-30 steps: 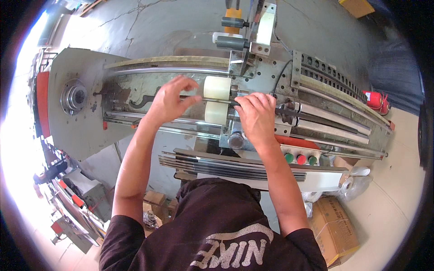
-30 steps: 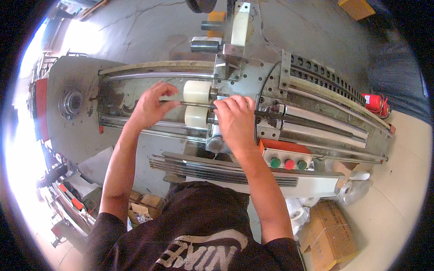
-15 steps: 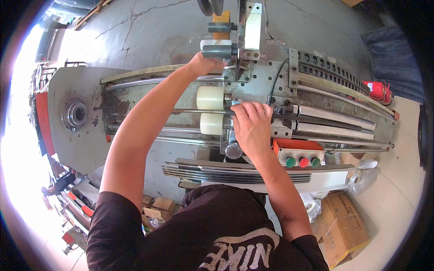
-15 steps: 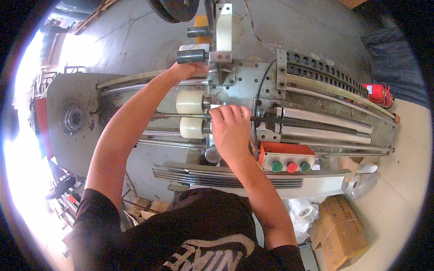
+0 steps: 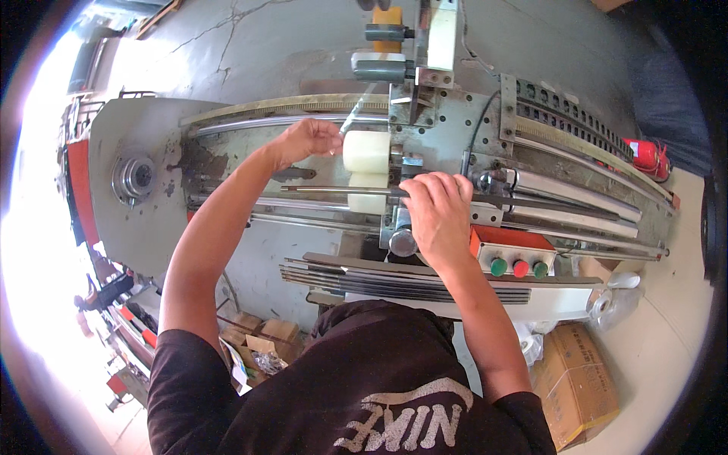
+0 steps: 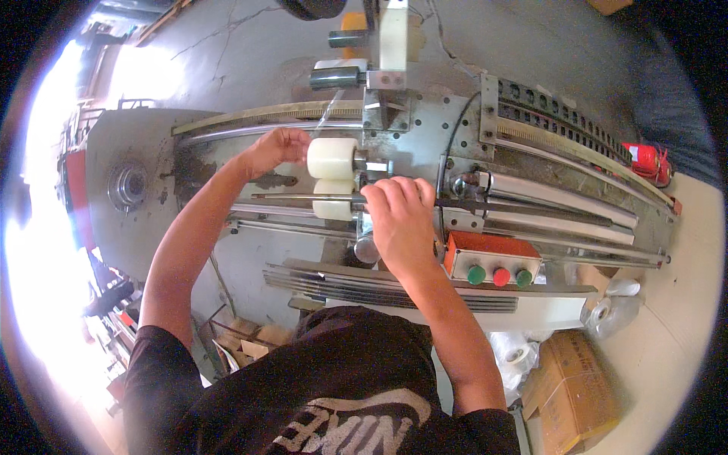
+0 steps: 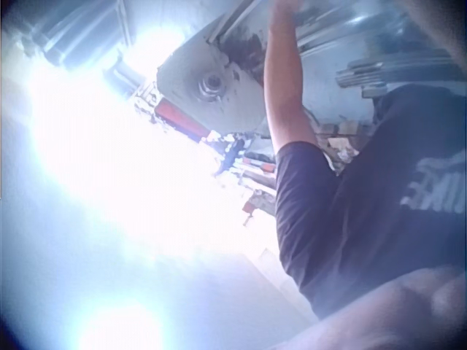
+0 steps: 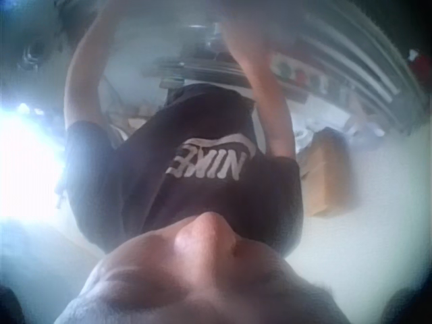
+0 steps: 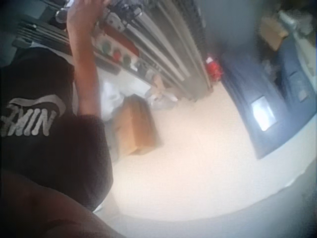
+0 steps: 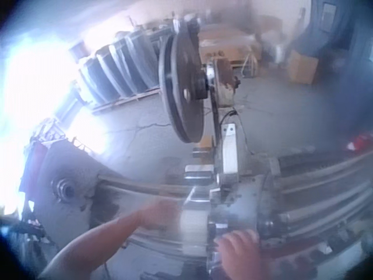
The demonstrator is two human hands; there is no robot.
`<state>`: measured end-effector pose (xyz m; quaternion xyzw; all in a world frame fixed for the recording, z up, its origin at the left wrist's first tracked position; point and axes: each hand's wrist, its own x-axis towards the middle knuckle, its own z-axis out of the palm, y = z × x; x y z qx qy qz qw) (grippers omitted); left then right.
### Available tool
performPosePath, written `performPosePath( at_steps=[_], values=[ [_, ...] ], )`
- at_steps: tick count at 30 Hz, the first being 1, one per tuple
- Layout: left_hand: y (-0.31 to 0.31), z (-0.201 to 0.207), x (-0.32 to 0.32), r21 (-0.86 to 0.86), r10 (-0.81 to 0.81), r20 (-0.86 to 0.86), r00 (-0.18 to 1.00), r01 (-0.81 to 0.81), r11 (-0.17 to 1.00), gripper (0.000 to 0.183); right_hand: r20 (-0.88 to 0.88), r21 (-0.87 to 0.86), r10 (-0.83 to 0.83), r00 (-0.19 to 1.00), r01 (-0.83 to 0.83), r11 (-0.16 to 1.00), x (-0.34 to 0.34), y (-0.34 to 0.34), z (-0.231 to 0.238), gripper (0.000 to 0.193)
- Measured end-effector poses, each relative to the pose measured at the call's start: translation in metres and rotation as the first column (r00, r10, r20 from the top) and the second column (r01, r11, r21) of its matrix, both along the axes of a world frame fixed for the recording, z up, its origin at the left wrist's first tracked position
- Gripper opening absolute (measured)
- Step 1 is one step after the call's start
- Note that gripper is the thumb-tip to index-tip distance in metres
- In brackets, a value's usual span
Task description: The person places metal rods into a fabrication machine, aligns them against a guide, and activates the machine to process the rods before placing them onto a table with other metal components.
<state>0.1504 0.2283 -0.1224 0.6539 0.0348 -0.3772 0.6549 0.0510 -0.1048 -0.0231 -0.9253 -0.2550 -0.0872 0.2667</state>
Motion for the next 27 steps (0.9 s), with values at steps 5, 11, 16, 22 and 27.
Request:
performPosePath(
  at_steps=[5, 11, 16, 22, 27],
  values=[
    [0.001, 0.019, -0.039, 0.068, 0.015, -0.178, 0.984, -0.003, 0.998, 0.024, -0.017, -0.012, 0.010, 1.000, -0.010, 1.000, -0.006, -0.001, 0.006, 0.031],
    [-0.007, 0.005, -0.055, 0.032, 0.002, -0.213, 0.977, 0.005, 0.999, 0.025, -0.042, -0.039, 0.008, 0.999, -0.009, 0.999, -0.008, 0.000, 0.009, 0.026],
    [-0.023, 0.009, -0.055, 0.051, 0.049, -0.235, 0.971, -0.038, 0.998, 0.029, -0.028, -0.009, 0.006, 1.000, -0.006, 1.000, -0.008, -0.001, 0.010, 0.031],
    [-0.032, 0.013, -0.046, 0.274, -0.177, 0.023, 0.984, 0.164, 0.948, 0.036, -0.038, -0.011, 0.022, 0.999, -0.022, 1.000, -0.010, -0.002, 0.008, 0.025],
    [-0.031, 0.042, -0.042, 0.159, -0.182, 0.080, 0.980, 0.167, 0.973, 0.044, -0.025, 0.043, 0.027, 0.999, -0.026, 0.999, -0.009, -0.004, 0.012, 0.029]
  ],
)
